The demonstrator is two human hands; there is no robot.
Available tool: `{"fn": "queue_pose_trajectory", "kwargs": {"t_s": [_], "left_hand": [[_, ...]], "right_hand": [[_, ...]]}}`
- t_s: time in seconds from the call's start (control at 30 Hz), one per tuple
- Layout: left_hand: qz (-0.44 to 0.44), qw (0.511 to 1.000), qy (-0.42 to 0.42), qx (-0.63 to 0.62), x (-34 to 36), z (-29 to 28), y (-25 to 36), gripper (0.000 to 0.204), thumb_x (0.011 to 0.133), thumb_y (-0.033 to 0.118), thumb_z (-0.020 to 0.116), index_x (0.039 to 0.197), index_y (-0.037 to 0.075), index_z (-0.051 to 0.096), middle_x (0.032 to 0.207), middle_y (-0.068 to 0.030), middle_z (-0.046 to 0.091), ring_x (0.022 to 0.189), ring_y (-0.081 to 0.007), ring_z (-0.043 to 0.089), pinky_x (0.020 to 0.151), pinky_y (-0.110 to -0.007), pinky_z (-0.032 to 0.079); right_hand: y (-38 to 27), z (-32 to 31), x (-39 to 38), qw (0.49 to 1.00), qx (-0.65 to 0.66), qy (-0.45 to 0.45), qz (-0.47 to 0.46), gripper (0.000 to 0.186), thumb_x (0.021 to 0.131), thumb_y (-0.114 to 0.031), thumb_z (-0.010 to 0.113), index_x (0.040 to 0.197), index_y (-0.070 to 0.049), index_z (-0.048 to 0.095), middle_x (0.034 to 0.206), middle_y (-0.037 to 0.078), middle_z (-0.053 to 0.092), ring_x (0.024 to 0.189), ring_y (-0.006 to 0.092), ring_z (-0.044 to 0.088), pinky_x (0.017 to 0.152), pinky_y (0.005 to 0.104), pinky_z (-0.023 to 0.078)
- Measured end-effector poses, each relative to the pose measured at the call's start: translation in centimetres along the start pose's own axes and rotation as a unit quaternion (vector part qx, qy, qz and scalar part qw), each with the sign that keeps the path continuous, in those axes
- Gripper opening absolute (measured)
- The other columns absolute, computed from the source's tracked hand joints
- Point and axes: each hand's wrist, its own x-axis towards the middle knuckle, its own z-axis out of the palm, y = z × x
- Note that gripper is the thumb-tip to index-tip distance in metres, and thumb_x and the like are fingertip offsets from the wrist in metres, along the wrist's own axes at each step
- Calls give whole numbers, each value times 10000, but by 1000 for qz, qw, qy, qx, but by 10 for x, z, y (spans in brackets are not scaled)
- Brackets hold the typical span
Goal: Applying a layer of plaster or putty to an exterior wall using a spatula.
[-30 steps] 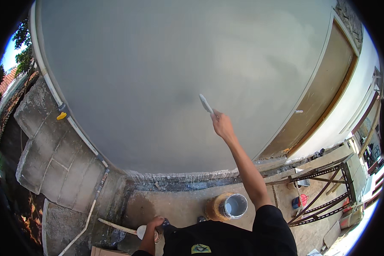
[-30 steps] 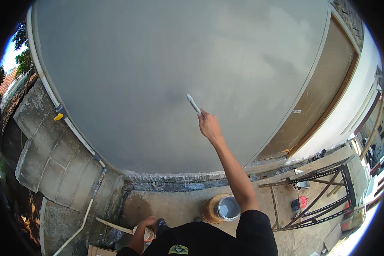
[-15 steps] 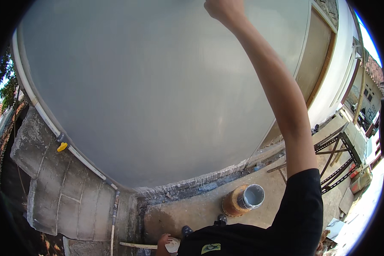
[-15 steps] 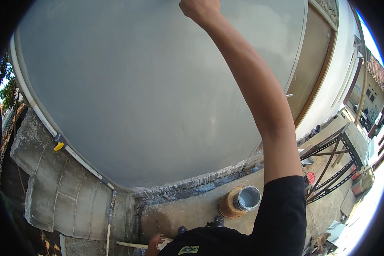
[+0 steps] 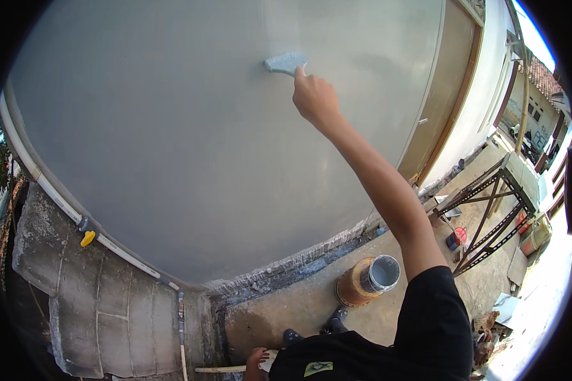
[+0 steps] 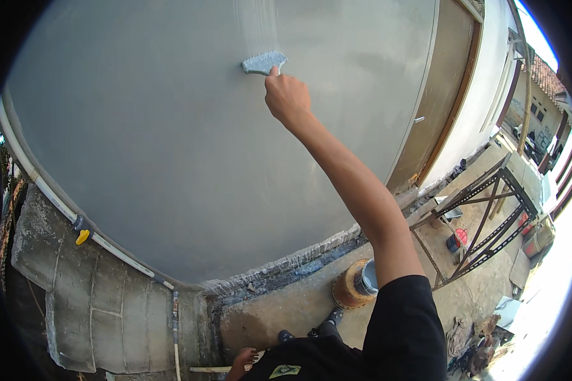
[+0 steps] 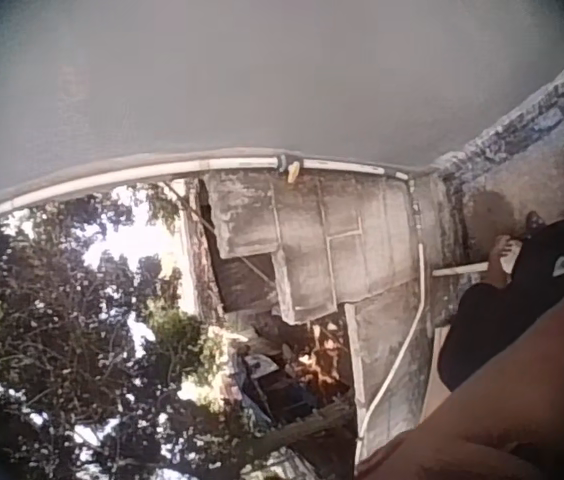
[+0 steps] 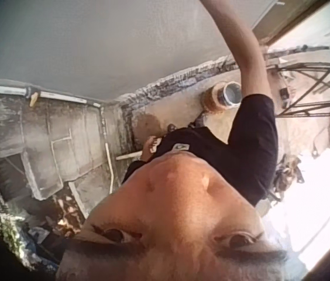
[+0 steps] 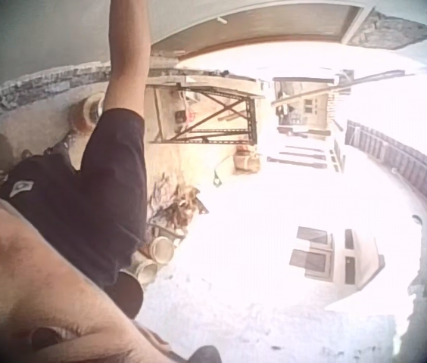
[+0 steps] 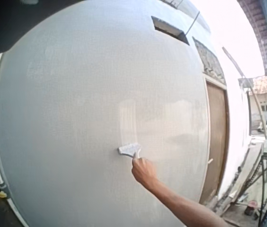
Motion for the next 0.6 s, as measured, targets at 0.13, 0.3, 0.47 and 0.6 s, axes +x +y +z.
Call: {"fn": "queue_pose_trajectory", "kwargs": {"t_s": [0.13,0.3,0.47,0.6], "left_hand": [[30,1000,6,-3,-2,9,24,377,870,272,469,1187,69,488,1039,-153,631,867,-269,624,716,-387,494],[71,997,7,-32,1,8,46,380,868,269,484,1181,54,494,999,-176,634,831,-288,635,715,-397,517],[74,996,-10,-43,2,5,72,433,853,276,504,1209,37,444,1035,-178,619,924,-316,618,825,-431,471],[114,992,-12,-61,-2,12,104,437,852,276,508,1213,38,442,1044,-176,613,933,-313,611,832,-429,466]], "right_hand": [[-1,59,-70,996,21,-75,41,490,751,-9,476,1233,73,444,675,207,600,593,317,620,500,414,500],[9,81,-107,989,40,-129,59,484,746,-27,484,1222,57,461,659,177,595,590,300,620,495,404,491],[26,15,-44,993,99,-50,45,309,835,-104,454,1126,-61,552,658,167,596,594,337,605,512,443,472],[35,-61,62,992,74,98,37,270,826,-111,469,1060,-85,599,732,172,625,665,348,620,556,445,483]]}}
